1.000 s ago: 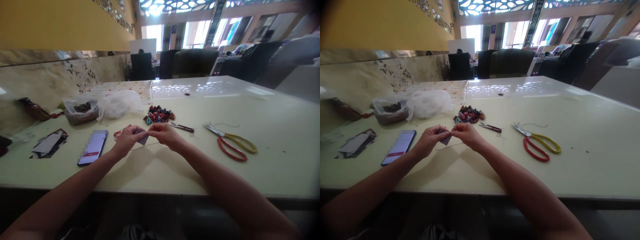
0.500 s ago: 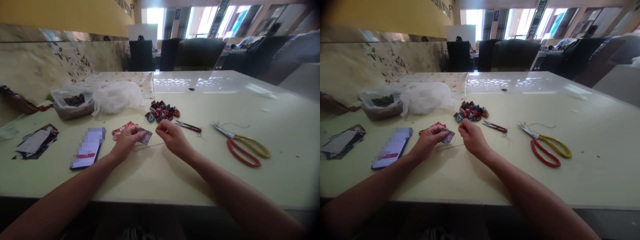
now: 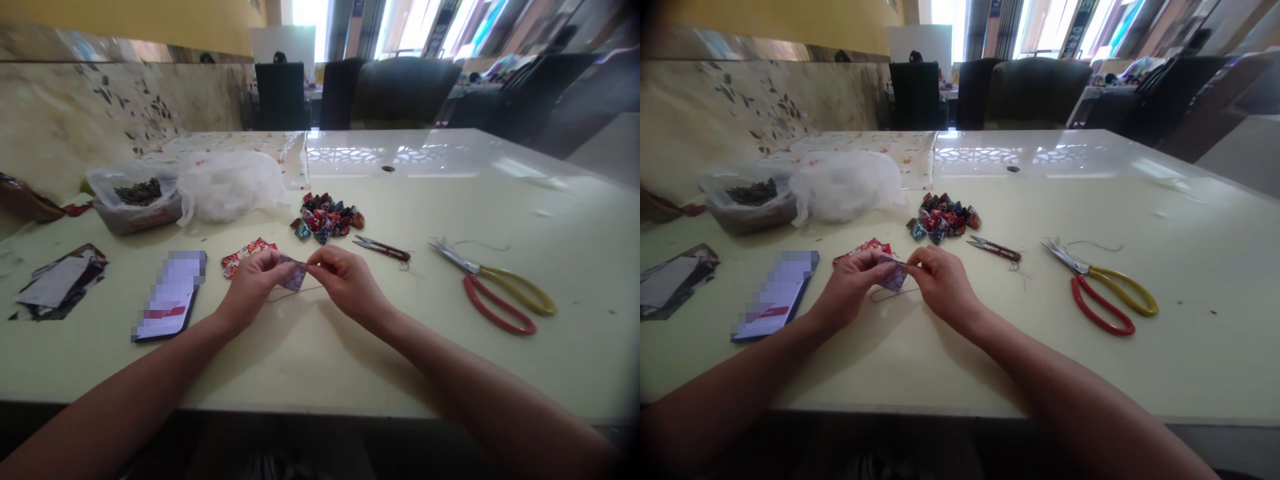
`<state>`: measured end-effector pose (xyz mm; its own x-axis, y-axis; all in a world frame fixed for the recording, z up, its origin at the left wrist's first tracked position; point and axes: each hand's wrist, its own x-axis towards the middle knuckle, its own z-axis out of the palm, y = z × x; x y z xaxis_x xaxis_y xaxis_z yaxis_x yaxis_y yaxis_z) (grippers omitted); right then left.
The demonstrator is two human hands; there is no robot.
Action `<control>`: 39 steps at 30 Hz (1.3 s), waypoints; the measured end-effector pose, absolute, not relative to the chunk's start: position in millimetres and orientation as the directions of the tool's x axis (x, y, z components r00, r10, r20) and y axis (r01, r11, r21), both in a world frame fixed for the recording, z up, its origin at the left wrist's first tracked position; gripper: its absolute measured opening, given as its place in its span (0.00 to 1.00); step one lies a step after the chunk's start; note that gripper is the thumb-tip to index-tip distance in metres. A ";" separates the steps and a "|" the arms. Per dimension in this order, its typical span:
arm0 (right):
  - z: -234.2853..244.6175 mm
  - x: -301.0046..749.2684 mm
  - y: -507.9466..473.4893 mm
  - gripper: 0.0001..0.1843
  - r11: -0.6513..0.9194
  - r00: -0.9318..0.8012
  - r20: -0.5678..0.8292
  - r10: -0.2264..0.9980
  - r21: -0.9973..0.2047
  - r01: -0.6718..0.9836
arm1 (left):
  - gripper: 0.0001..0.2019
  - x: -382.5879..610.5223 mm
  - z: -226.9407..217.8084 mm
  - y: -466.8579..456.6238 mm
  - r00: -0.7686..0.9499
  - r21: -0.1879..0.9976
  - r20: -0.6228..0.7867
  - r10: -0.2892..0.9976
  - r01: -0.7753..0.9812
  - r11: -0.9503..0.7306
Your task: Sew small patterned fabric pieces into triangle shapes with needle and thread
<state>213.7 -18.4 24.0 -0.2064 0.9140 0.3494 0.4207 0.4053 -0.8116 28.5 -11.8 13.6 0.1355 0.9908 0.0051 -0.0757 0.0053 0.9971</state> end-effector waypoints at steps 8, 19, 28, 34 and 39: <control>26.0 213.8 -19.1 0.07 0.383 -0.211 0.323 0.923 -0.830 0.407 | 0.12 29.4 15.7 -12.8 0.128 0.998 0.018 0.992 -0.067 -0.009; 26.9 214.0 -19.8 0.07 0.369 -0.217 0.304 0.928 -0.834 0.410 | 0.12 29.2 15.2 -13.8 0.131 0.998 0.040 0.991 -0.054 -0.033; 27.3 213.1 -20.3 0.08 0.359 -0.223 0.289 0.931 -0.838 0.412 | 0.12 29.2 15.0 -15.1 0.121 0.995 0.101 0.988 0.007 -0.102; 29.3 212.2 -22.2 0.09 0.361 -0.229 0.288 0.930 -0.831 0.424 | 0.10 29.7 18.0 -17.8 0.094 0.940 0.258 0.962 0.208 -0.272; 29.6 211.7 -24.0 0.08 0.390 -0.236 0.314 0.920 -0.802 0.452 | 0.08 30.7 20.4 -20.1 0.127 0.867 0.385 0.914 0.290 -0.405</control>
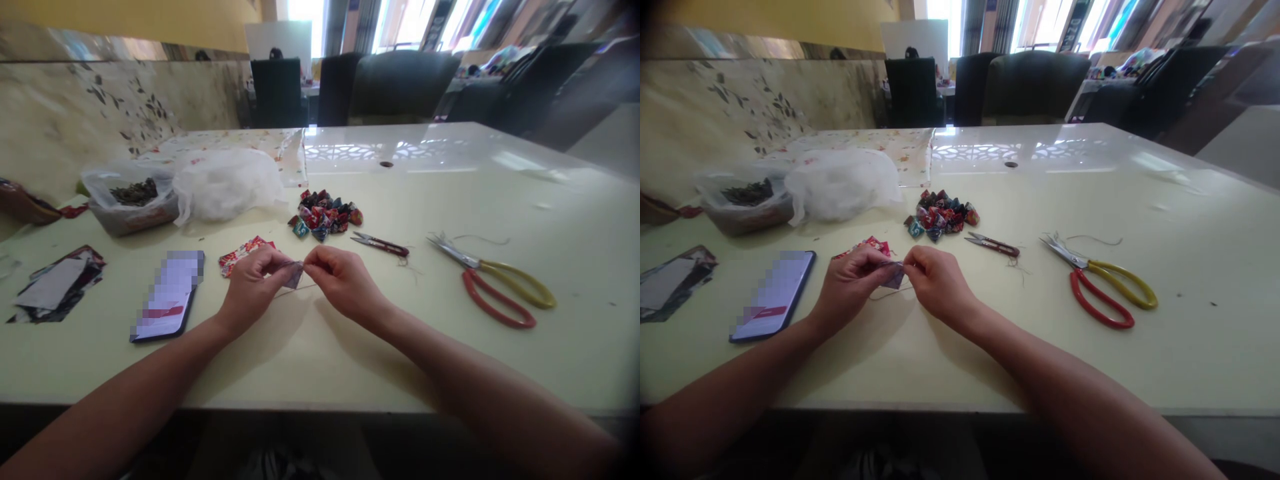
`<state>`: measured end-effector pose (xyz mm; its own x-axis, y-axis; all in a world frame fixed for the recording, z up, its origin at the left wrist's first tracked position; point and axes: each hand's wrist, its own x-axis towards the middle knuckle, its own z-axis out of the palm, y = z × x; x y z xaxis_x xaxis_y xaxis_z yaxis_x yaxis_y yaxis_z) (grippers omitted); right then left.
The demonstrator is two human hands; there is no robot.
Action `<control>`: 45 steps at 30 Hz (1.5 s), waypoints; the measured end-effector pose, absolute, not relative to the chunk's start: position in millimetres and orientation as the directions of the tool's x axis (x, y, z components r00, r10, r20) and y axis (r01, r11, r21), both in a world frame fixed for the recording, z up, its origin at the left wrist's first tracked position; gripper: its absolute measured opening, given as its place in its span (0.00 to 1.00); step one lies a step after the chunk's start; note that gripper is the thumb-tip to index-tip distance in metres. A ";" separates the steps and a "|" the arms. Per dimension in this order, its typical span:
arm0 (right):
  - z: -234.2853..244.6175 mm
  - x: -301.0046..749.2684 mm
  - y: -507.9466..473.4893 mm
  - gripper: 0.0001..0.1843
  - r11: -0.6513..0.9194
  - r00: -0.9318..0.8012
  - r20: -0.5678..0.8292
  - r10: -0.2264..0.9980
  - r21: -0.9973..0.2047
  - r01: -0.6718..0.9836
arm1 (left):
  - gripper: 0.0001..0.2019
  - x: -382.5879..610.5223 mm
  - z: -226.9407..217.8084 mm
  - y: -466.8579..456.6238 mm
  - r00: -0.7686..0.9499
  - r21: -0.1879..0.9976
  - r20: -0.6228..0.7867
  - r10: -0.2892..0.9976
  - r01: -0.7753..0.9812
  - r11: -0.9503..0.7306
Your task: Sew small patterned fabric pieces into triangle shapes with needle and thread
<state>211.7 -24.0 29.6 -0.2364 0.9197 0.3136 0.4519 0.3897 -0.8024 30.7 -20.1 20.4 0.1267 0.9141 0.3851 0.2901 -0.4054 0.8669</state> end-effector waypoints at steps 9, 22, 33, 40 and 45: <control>26.5 210.9 -23.0 0.07 0.399 -0.220 0.336 0.916 -0.828 0.395 | 0.10 30.5 13.5 -18.0 0.121 0.997 0.055 0.991 -0.053 -0.049; 22.9 213.6 -17.4 0.07 0.276 -0.253 0.212 0.944 -0.928 0.252 | 0.09 34.2 17.5 -15.7 0.191 0.926 -0.151 0.970 -0.317 0.206; 21.5 215.6 -14.0 0.09 0.190 -0.287 0.159 0.945 -0.978 0.082 | 0.07 32.7 15.5 -15.2 0.254 0.869 -0.183 0.950 -0.411 0.277; 17.8 215.9 -11.5 0.06 0.154 -0.310 0.161 0.937 -0.987 -0.049 | 0.07 33.0 14.0 -14.9 0.296 0.832 -0.202 0.934 -0.451 0.323; 16.8 213.4 -11.0 0.06 0.154 -0.303 0.167 0.938 -0.986 -0.064 | 0.07 33.3 12.3 -15.5 0.322 0.830 -0.210 0.923 -0.441 0.342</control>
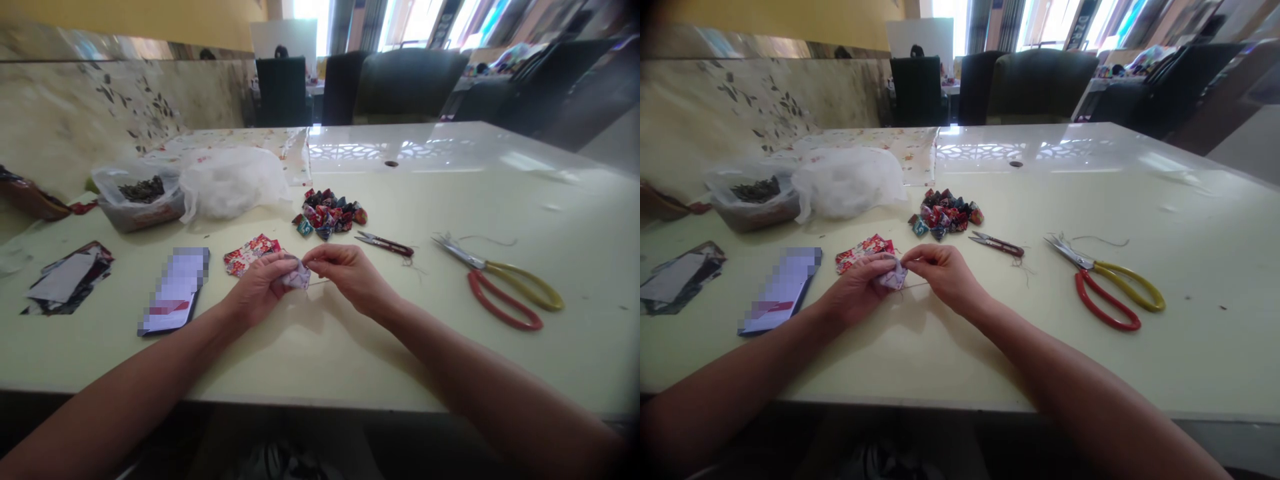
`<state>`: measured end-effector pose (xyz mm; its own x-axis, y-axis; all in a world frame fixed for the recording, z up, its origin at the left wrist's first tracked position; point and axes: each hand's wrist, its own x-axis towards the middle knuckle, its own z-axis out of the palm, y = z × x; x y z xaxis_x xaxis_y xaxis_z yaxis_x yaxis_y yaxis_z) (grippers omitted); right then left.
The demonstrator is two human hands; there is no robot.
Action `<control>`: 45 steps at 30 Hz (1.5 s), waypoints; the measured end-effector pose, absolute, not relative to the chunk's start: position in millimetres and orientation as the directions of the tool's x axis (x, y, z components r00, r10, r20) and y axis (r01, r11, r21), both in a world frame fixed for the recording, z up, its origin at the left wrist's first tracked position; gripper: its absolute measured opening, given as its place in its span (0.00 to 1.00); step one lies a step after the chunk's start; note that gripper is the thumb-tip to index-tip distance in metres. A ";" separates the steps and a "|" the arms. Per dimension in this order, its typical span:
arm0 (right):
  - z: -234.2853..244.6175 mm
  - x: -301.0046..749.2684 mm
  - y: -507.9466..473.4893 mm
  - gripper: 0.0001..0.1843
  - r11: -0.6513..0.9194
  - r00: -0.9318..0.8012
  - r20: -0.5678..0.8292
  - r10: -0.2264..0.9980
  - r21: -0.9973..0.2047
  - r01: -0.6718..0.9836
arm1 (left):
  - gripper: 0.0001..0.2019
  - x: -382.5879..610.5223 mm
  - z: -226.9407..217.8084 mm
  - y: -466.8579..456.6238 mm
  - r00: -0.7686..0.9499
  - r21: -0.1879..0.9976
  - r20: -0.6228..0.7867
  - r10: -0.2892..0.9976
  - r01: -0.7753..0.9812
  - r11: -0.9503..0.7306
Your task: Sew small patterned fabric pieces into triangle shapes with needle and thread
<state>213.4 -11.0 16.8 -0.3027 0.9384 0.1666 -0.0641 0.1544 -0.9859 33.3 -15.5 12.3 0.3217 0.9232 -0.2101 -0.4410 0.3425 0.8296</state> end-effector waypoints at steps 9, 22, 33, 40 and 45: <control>15.5 213.5 -14.0 0.09 0.211 -0.275 0.171 0.946 -0.970 0.122 | 0.09 36.7 12.7 -19.1 0.301 0.865 -0.206 0.931 -0.389 0.317; 9.1 217.1 -15.3 0.14 0.401 -0.284 0.290 0.914 -0.749 0.527 | 0.21 37.1 -1.3 -15.0 0.234 0.929 -0.110 0.966 -0.322 0.184; 9.4 223.7 -10.8 0.14 0.386 -0.296 0.263 0.918 -0.762 0.520 | 0.23 35.7 -2.3 -13.1 0.253 0.917 -0.111 0.961 -0.348 0.197; 18.0 219.3 -14.0 0.13 0.368 -0.287 0.249 0.925 -0.778 0.509 | 0.23 35.5 -1.8 -13.0 0.268 0.908 -0.087 0.959 -0.376 0.187; 18.4 219.7 -13.1 0.15 0.349 -0.280 0.230 0.932 -0.774 0.528 | 0.21 35.3 -0.2 -13.0 0.249 0.911 -0.087 0.965 -0.373 0.178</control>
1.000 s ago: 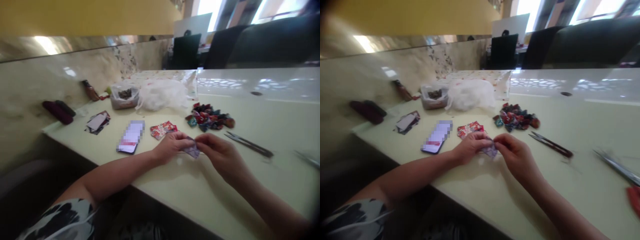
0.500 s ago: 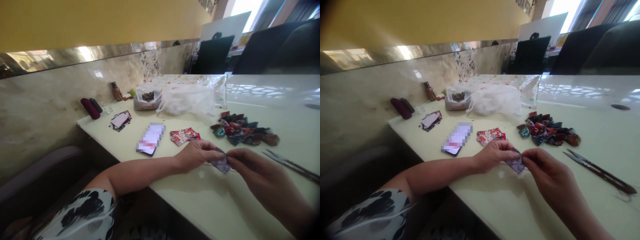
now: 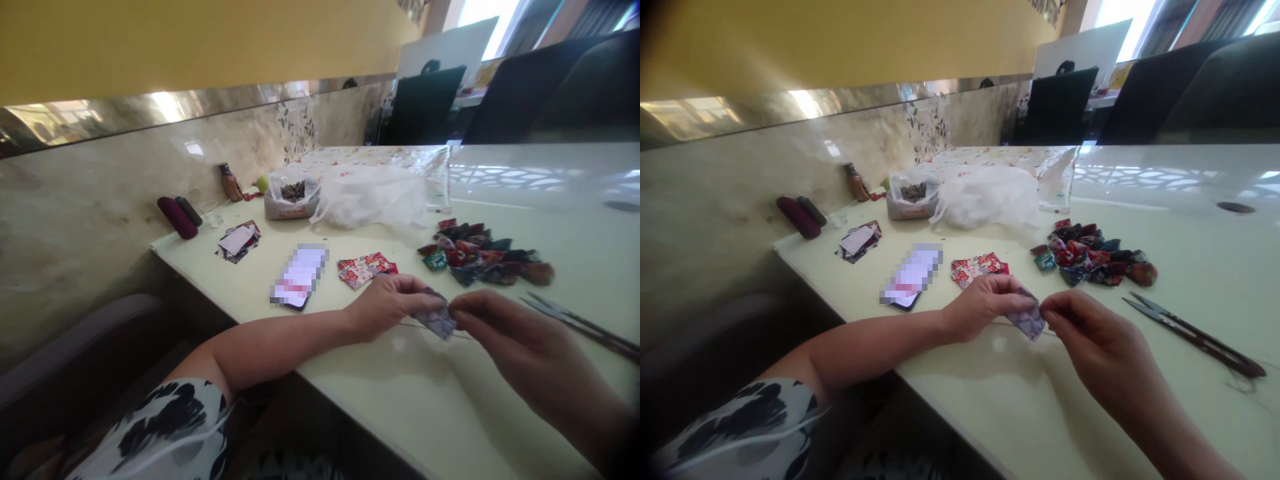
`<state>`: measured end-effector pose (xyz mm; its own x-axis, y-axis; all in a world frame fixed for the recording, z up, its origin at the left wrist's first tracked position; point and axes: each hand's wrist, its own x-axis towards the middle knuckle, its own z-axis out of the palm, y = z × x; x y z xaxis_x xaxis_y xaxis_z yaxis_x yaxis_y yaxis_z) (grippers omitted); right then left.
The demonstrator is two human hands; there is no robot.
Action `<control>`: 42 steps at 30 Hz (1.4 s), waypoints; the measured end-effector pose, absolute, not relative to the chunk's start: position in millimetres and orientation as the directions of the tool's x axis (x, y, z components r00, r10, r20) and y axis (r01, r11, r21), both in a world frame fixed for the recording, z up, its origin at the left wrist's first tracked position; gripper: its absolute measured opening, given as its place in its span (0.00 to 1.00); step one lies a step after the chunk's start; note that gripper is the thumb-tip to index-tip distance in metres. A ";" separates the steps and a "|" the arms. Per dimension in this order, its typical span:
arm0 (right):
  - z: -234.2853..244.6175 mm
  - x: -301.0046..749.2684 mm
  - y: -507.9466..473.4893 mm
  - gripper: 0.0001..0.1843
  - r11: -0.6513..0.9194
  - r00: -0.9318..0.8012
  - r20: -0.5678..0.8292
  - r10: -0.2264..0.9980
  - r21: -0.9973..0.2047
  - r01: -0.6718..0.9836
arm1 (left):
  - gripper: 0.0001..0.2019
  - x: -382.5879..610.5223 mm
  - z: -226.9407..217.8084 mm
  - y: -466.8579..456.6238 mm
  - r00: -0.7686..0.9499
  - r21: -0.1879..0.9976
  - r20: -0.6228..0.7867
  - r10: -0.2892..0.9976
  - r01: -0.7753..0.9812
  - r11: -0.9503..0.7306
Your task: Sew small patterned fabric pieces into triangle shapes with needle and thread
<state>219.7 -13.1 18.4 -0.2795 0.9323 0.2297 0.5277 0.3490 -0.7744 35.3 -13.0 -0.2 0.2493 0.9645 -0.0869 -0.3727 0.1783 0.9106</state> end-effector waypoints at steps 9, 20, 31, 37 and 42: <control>19.3 218.1 -13.2 0.15 0.365 -0.330 0.220 0.918 -0.796 0.483 | 0.20 34.4 2.1 -13.2 0.229 0.916 -0.089 0.969 -0.365 0.170; 23.8 214.9 -14.4 0.08 0.336 -0.324 0.251 0.912 -0.910 0.243 | 0.11 32.6 12.9 -18.8 0.256 0.937 -0.075 0.964 -0.314 0.156; 23.5 216.7 -11.2 0.08 0.234 -0.340 0.214 0.916 -0.972 0.018 | 0.08 30.0 18.3 -16.9 0.243 0.914 -0.091 0.966 -0.364 0.177; 24.9 219.1 -10.0 0.09 0.174 -0.367 0.183 0.912 -0.983 -0.058 | 0.08 29.3 19.3 -15.6 0.252 0.904 -0.094 0.963 -0.383 0.188; 25.5 221.1 -8.6 0.11 0.132 -0.407 0.160 0.899 -0.987 -0.096 | 0.09 27.8 19.1 -15.1 0.234 0.902 -0.103 0.967 -0.388 0.190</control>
